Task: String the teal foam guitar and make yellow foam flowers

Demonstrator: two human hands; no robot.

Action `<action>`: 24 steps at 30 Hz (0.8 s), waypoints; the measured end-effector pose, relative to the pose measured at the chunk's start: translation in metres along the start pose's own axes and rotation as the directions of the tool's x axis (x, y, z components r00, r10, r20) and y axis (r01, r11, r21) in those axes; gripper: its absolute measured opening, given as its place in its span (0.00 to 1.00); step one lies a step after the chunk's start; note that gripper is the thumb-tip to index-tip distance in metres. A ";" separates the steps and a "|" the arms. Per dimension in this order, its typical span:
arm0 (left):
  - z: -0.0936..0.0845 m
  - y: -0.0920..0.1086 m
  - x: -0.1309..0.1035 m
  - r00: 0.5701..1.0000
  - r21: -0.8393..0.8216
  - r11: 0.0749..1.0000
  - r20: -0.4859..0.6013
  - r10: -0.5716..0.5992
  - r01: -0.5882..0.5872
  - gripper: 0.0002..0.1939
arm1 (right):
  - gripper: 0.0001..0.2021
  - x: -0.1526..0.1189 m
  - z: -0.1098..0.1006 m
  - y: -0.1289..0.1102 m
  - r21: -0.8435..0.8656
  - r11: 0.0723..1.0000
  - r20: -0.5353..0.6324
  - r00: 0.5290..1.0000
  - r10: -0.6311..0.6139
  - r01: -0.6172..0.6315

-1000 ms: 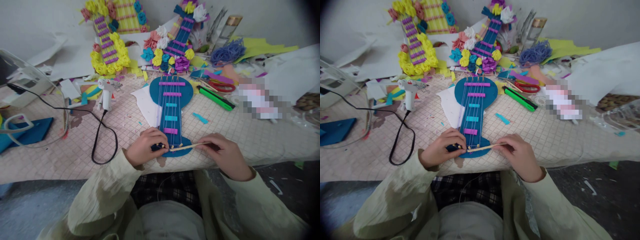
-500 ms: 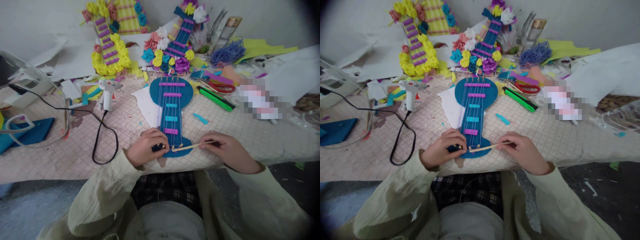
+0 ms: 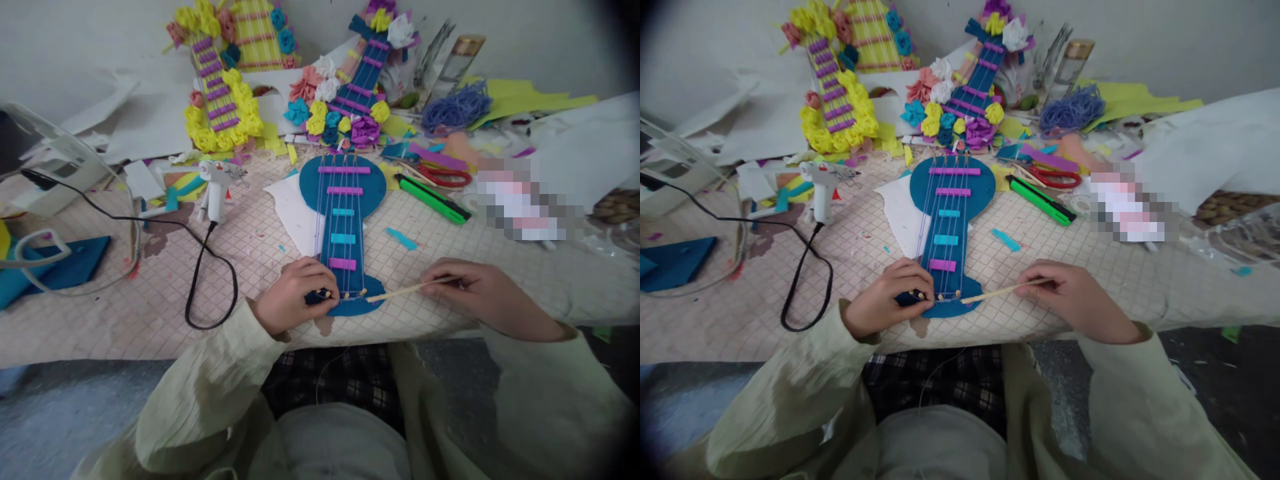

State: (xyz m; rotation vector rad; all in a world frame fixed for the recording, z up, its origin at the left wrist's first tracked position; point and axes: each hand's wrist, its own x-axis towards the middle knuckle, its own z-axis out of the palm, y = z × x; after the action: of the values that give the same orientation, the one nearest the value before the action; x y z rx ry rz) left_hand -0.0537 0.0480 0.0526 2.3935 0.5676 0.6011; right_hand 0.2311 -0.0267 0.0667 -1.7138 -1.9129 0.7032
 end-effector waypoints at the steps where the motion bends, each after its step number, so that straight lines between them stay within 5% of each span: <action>1: 0.000 0.000 0.000 1.000 -0.002 1.000 0.000 -0.001 0.001 0.05 | 0.10 -0.002 -0.005 0.004 -0.021 1.000 -0.009 1.000 -0.006 0.006; 6: 0.000 -0.001 0.000 1.000 -0.008 1.000 0.007 0.001 -0.001 0.06 | 0.17 -0.019 -0.039 0.034 -0.115 0.985 -0.234 0.967 0.101 -0.131; 11: 0.000 -0.002 -0.001 1.000 0.000 1.000 0.005 0.007 -0.007 0.06 | 0.13 -0.030 -0.056 0.072 -0.102 0.884 -0.575 0.752 0.321 -0.455; 14: 0.001 -0.002 0.000 1.000 0.006 1.000 0.000 0.008 -0.008 0.05 | 0.07 -0.026 -0.047 0.075 -0.306 0.840 -0.576 0.790 0.212 -0.448; 16: 0.001 -0.002 0.000 1.000 0.007 1.000 0.003 0.005 -0.005 0.05 | 0.06 -0.023 -0.031 0.058 -0.438 0.833 -0.578 0.815 0.027 -0.338; 18: 0.001 -0.002 0.000 1.000 0.005 1.000 0.005 0.001 -0.001 0.05 | 0.06 -0.023 -0.008 0.028 -0.438 0.847 -0.674 0.734 -0.087 -0.302; 22: 0.001 -0.001 0.001 1.000 0.007 1.000 -0.008 0.003 -0.003 0.05 | 0.03 -0.026 0.049 -0.041 -0.216 0.974 -0.498 0.849 -0.177 0.076; 24: 0.000 0.000 0.001 1.000 0.007 1.000 -0.014 0.009 -0.009 0.05 | 0.02 -0.024 0.074 -0.063 -0.117 0.984 -0.464 0.869 -0.174 0.135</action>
State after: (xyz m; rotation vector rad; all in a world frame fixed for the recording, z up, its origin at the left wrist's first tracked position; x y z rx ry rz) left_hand -0.0528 0.0485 0.0523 2.4018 0.5660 0.6210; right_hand 0.1386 -0.0607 0.0518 -1.5729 -1.7166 0.1220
